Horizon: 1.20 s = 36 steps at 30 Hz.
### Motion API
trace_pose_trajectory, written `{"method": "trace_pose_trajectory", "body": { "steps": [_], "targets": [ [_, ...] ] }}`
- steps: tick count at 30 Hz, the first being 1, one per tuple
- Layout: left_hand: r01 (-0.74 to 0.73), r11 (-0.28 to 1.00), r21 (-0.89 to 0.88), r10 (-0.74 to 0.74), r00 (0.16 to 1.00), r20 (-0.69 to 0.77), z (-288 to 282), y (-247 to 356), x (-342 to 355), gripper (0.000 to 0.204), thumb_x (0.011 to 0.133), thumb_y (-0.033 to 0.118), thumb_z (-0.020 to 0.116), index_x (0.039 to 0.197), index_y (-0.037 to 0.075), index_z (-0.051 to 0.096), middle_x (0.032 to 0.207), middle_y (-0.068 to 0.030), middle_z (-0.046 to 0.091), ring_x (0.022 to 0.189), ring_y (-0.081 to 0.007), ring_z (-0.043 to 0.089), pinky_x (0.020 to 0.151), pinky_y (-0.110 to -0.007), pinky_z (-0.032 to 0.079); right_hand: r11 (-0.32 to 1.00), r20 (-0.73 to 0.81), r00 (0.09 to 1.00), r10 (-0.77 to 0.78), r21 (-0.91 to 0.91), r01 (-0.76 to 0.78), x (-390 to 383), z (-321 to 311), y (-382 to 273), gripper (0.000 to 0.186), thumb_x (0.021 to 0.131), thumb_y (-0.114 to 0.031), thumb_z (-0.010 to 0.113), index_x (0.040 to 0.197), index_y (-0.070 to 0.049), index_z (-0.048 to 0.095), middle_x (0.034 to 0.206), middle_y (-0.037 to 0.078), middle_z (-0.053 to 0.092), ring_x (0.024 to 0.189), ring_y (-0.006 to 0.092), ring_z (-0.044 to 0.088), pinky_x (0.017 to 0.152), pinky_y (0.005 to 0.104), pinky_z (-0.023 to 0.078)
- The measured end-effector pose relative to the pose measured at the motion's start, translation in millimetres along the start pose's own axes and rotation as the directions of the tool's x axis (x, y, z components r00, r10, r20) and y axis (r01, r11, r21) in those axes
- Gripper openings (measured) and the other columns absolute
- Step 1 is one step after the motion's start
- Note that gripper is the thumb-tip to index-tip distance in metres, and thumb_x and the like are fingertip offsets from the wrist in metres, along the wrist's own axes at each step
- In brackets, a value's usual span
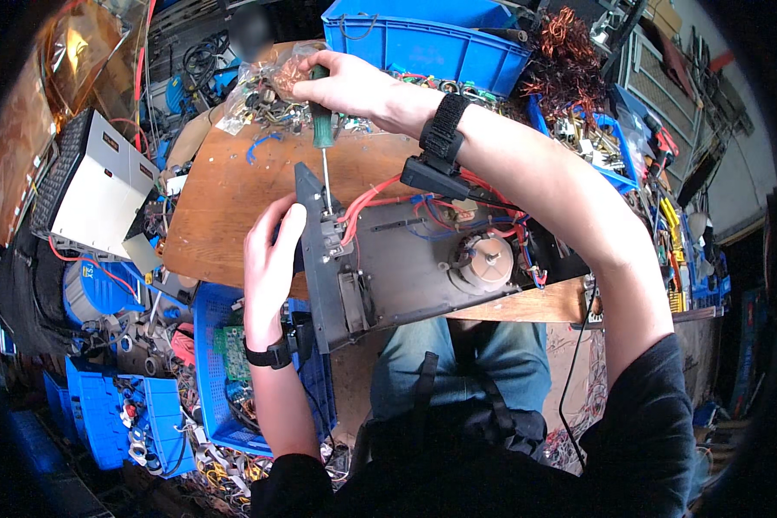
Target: Disassembling and inspecting internal components of an electronic device with wiring and cooling fans.
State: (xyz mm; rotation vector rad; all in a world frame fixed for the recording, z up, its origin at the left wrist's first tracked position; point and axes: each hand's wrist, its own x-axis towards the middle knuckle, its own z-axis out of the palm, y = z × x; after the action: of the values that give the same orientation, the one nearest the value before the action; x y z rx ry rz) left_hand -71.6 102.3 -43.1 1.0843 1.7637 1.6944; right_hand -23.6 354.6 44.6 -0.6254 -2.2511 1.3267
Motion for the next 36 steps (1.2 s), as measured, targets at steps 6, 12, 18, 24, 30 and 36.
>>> {"method": "trace_pose_trajectory", "body": {
  "steps": [6, 12, 18, 24, 30, 36],
  "targets": [
    [0.003, 1.0, 0.002, -0.003, 1.0, 0.004, 0, -2, 1, 0.039, 0.106, 0.026, 0.065, 0.127, -0.006, 0.069, 0.115, -0.0106, 0.074, 0.107, -0.0158, 0.065, 0.098, -0.031, 0.049, 0.987, -0.052, 0.998, -0.042, -0.158, 0.034, -1, 0, -3, 0.062, 0.084, -0.045, 0.079, 0.13, -0.005, 0.066, 0.117, 0.018, 0.074, 0.111, 0.0298, 0.072, 0.098, 0.0388, 0.055],
    [0.002, 1.0, -0.02, -0.002, 1.0, 0.01, 1, -2, 1, 0.039, 0.106, 0.026, 0.065, 0.127, -0.006, 0.069, 0.115, -0.0109, 0.074, 0.107, -0.0161, 0.065, 0.098, -0.031, 0.049, 0.77, 0.038, 0.966, -0.256, -0.596, 0.227, -2, -11, -14, 0.049, 0.093, -0.034, 0.076, 0.136, -0.012, 0.065, 0.104, 0.009, 0.077, 0.099, 0.021, 0.073, 0.089, 0.0339, 0.057],
    [-0.008, 1.0, -0.014, 0.008, 1.0, 0.011, -1, -4, 1, 0.038, 0.106, 0.026, 0.065, 0.127, -0.006, 0.069, 0.115, -0.0109, 0.074, 0.107, -0.0163, 0.065, 0.098, -0.031, 0.049, 0.986, 0.019, 0.999, -0.025, -0.162, 0.028, -10, -9, -17, 0.053, 0.092, -0.04, 0.078, 0.129, -0.004, 0.069, 0.109, 0.012, 0.076, 0.099, 0.0209, 0.073, 0.092, 0.0333, 0.056],
    [-0.002, 1.0, 0.013, 0.002, 1.0, 0.002, 1, 1, 1, 0.038, 0.106, 0.026, 0.065, 0.126, -0.006, 0.069, 0.115, -0.0109, 0.074, 0.107, -0.0163, 0.065, 0.097, -0.031, 0.049, 0.808, 0.021, 0.963, -0.269, -0.539, 0.238, -11, -15, -16, 0.062, 0.09, -0.044, 0.079, 0.134, -0.003, 0.067, 0.107, 0.013, 0.076, 0.1, 0.021, 0.073, 0.093, 0.0329, 0.056],
    [-0.006, 1.0, 0.015, 0.006, 1.0, -0.001, 1, 0, 1, 0.038, 0.106, 0.026, 0.066, 0.126, -0.006, 0.069, 0.115, -0.0109, 0.074, 0.106, -0.0163, 0.065, 0.097, -0.031, 0.049, 0.985, 0.013, 0.995, -0.103, -0.136, 0.103, -9, -7, -11, 0.058, 0.089, -0.043, 0.079, 0.132, -0.006, 0.068, 0.104, 0.014, 0.077, 0.098, 0.0258, 0.075, 0.091, 0.0364, 0.058],
    [0.002, 1.0, 0.003, -0.002, 1.0, -0.004, 1, 0, 1, 0.038, 0.106, 0.026, 0.066, 0.127, -0.006, 0.07, 0.116, -0.0112, 0.074, 0.107, -0.0164, 0.066, 0.097, -0.031, 0.049, 0.832, 0.021, 0.958, -0.286, -0.491, 0.259, -10, -10, -14, 0.056, 0.09, -0.038, 0.079, 0.134, -0.007, 0.066, 0.106, 0.012, 0.076, 0.097, 0.0216, 0.074, 0.09, 0.0366, 0.059]
  ]
}}
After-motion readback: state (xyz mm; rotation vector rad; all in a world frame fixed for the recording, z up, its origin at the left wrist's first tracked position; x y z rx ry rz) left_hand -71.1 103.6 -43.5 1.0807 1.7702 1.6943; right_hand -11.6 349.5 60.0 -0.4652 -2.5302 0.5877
